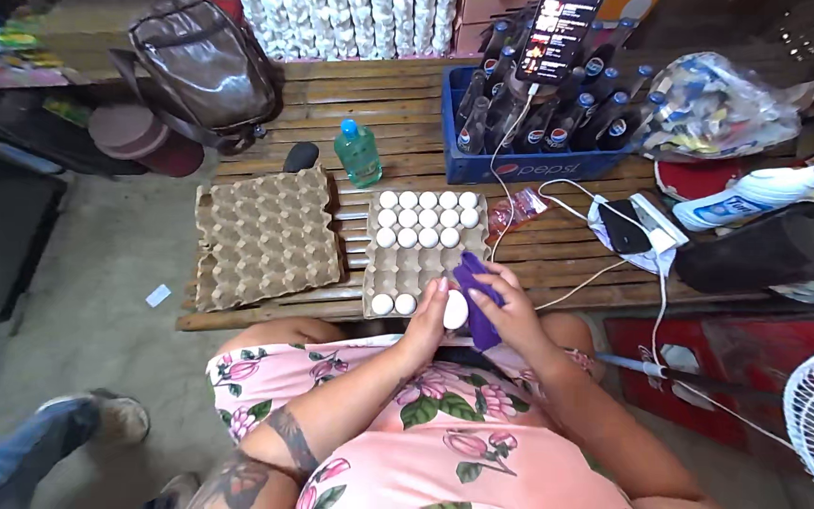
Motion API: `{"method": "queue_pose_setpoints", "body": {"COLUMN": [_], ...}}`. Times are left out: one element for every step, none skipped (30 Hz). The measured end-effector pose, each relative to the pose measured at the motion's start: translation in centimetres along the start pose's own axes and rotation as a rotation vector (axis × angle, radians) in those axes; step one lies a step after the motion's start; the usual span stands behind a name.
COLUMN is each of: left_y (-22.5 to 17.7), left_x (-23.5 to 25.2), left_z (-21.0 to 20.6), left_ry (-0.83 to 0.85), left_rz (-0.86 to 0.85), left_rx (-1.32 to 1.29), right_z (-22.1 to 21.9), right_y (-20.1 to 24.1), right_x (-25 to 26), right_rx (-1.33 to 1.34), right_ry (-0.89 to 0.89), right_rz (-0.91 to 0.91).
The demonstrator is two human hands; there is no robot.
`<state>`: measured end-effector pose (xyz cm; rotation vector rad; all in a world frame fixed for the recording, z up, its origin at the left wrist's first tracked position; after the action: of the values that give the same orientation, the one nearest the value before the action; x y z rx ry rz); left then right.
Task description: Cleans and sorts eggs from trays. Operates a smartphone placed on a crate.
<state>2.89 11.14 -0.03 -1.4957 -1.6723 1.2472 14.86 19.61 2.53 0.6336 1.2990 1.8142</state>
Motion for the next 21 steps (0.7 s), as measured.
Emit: {"method": "queue_pose_setpoints", "body": {"left_y": [-0.2,-0.4,-0.5,-0.6,-0.6,-0.4,-0.3,-0.1,0.1,0.3,0.6,0.9,1.2,1.6,1.8,2.0,2.2,2.4,2.5,2.5,2.3], "left_x": [0.1,0.1,0.2,0.3,0.4,0.5,0.5,0.6,0.7,0.7,0.6,0.6,0.6,0.5,0.3,0.2,0.0,0.0,0.1,0.1,0.2], "left_z": [-0.1,-0.1,-0.2,-0.2,-0.1,0.0,0.1,0.1,0.2,0.3,0.5,0.7,0.9,1.1,1.2,1.1,1.0,0.7,0.6,0.5,0.4], "left_ry": [0.027,0.044,0.049,0.043,0.024,-0.001,-0.028,-0.062,-0.094,-0.126,-0.160,-0.194,-0.217,-0.224,-0.219,-0.203,-0.184,-0.164,-0.139,-0.122,-0.120], "left_rz": [-0.008,-0.009,-0.002,0.012,0.031,0.049,0.069,0.089,0.111,0.137,0.162,0.186,0.201,0.210,0.216,0.222,0.229,0.233,0.233,0.234,0.236], "left_rx": [-0.028,-0.054,-0.077,-0.098,-0.115,-0.126,-0.136,-0.142,-0.151,-0.168,-0.191,-0.202,-0.195,-0.173,-0.141,-0.106,-0.072,-0.053,-0.053,-0.056,-0.059], "right_z": [0.4,0.7,1.0,1.2,1.3,1.2,0.9,0.5,-0.1,-0.8,-1.5,-2.2,-2.6,-2.8,-2.8,-2.7,-2.4,-2.1,-1.8,-1.7,-1.6], "right_y": [-0.1,-0.2,-0.1,-0.1,0.1,0.3,0.5,0.6,0.7,0.7,0.5,0.4,0.3,0.2,0.2,0.2,0.2,0.2,0.1,0.1,0.1], "right_x": [0.1,0.2,0.2,0.1,0.1,0.0,-0.2,-0.4,-0.7,-1.0,-1.4,-1.7,-1.9,-1.9,-1.8,-1.6,-1.3,-0.9,-0.7,-0.5,-0.5], "right_rx": [-0.036,-0.056,-0.055,-0.040,-0.021,-0.002,0.016,0.025,0.022,0.003,-0.024,-0.057,-0.092,-0.119,-0.124,-0.106,-0.079,-0.059,-0.048,-0.049,-0.057], "right_ry": [-0.016,-0.032,-0.045,-0.057,-0.063,-0.061,-0.051,-0.035,-0.010,0.013,0.030,0.041,0.045,0.049,0.057,0.064,0.068,0.063,0.053,0.045,0.042], "right_rz": [0.002,0.003,0.004,0.008,0.015,0.031,0.055,0.083,0.106,0.128,0.158,0.190,0.218,0.234,0.227,0.200,0.164,0.140,0.118,0.103,0.098]}}
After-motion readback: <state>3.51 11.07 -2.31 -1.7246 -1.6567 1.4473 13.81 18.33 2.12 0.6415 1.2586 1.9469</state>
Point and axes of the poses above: each hand's wrist, its own x-axis towards the middle knuckle, its own z-axis out of the back of the hand, y = z × x, the point moved 6 cm from there along x, towards the middle knuckle, and after that the axes turned 6 degrees about -z, right-handed, at the moved point
